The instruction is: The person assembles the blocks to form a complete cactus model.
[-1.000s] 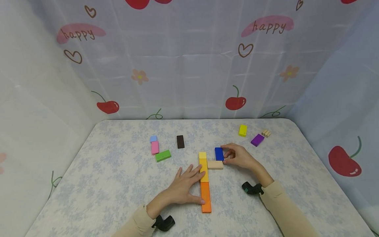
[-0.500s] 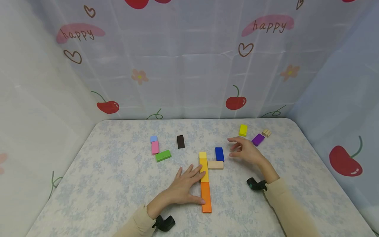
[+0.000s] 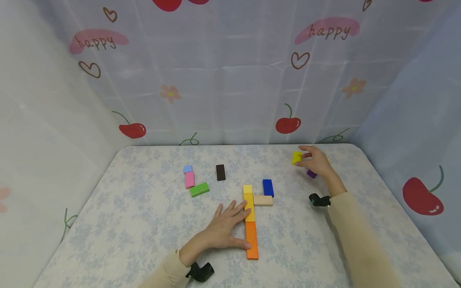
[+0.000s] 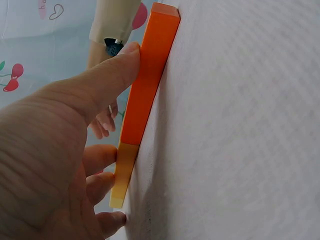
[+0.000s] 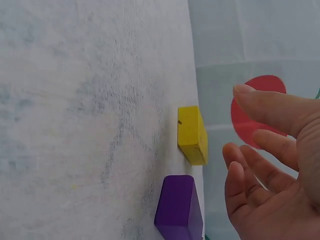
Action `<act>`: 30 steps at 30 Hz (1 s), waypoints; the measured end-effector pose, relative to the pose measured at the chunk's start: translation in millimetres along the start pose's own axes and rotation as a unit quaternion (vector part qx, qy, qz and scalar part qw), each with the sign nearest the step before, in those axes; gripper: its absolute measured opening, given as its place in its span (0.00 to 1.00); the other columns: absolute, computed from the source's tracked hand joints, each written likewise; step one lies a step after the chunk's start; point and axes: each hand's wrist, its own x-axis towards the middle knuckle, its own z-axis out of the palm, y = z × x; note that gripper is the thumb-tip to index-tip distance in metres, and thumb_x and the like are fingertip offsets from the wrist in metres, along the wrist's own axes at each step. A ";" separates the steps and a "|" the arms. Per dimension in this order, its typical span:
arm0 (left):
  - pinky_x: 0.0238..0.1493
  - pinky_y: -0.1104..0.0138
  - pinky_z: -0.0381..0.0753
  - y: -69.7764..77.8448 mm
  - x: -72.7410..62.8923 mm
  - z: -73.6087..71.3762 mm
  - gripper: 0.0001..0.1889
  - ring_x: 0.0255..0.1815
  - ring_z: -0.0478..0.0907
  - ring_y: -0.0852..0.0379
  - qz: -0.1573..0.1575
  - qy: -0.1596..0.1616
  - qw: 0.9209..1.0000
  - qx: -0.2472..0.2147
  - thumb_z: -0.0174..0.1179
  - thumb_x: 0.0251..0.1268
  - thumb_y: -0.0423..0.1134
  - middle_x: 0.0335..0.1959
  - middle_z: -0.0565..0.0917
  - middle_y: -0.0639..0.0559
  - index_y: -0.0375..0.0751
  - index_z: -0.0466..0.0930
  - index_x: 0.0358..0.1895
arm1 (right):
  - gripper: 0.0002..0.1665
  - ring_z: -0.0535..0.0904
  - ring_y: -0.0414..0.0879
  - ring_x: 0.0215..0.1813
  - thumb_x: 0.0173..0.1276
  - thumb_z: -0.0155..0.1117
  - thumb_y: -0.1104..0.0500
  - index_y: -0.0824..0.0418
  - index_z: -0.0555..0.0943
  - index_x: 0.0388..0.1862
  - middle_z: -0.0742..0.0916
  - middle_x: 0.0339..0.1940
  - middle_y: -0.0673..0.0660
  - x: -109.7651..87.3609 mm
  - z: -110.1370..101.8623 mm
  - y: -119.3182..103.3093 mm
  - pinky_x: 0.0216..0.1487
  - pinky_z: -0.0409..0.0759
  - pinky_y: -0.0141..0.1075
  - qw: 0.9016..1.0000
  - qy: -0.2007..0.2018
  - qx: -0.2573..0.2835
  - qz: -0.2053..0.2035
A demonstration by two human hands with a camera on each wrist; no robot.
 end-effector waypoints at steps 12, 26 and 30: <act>0.72 0.33 0.36 1.5 -0.5 -0.7 0.50 0.81 0.41 0.43 0.003 0.002 1.000 0.006 0.67 0.52 0.65 0.81 0.47 0.55 0.53 0.57 0.77 | 0.46 0.68 0.69 0.67 0.64 0.68 0.61 0.72 0.57 0.75 0.64 0.73 0.73 18.7 -4.2 9.0 0.67 0.70 0.57 0.998 -0.054 -0.019 0.038; 0.72 0.34 0.36 2.7 -1.5 -1.4 0.50 0.81 0.41 0.43 0.001 0.003 1.000 0.004 0.67 0.51 0.66 0.81 0.48 0.55 0.53 0.57 0.77 | 0.43 0.70 0.67 0.65 0.64 0.67 0.63 0.74 0.60 0.73 0.71 0.66 0.75 20.1 -1.5 8.5 0.65 0.72 0.55 0.994 -0.067 -0.047 0.073; 0.72 0.34 0.36 2.4 -1.3 -1.1 0.50 0.81 0.41 0.43 0.000 0.002 1.000 0.005 0.67 0.51 0.66 0.81 0.47 0.55 0.53 0.57 0.77 | 0.42 0.71 0.67 0.64 0.64 0.66 0.63 0.76 0.60 0.72 0.73 0.64 0.76 19.5 -1.4 7.9 0.64 0.73 0.54 0.994 -0.066 -0.050 0.074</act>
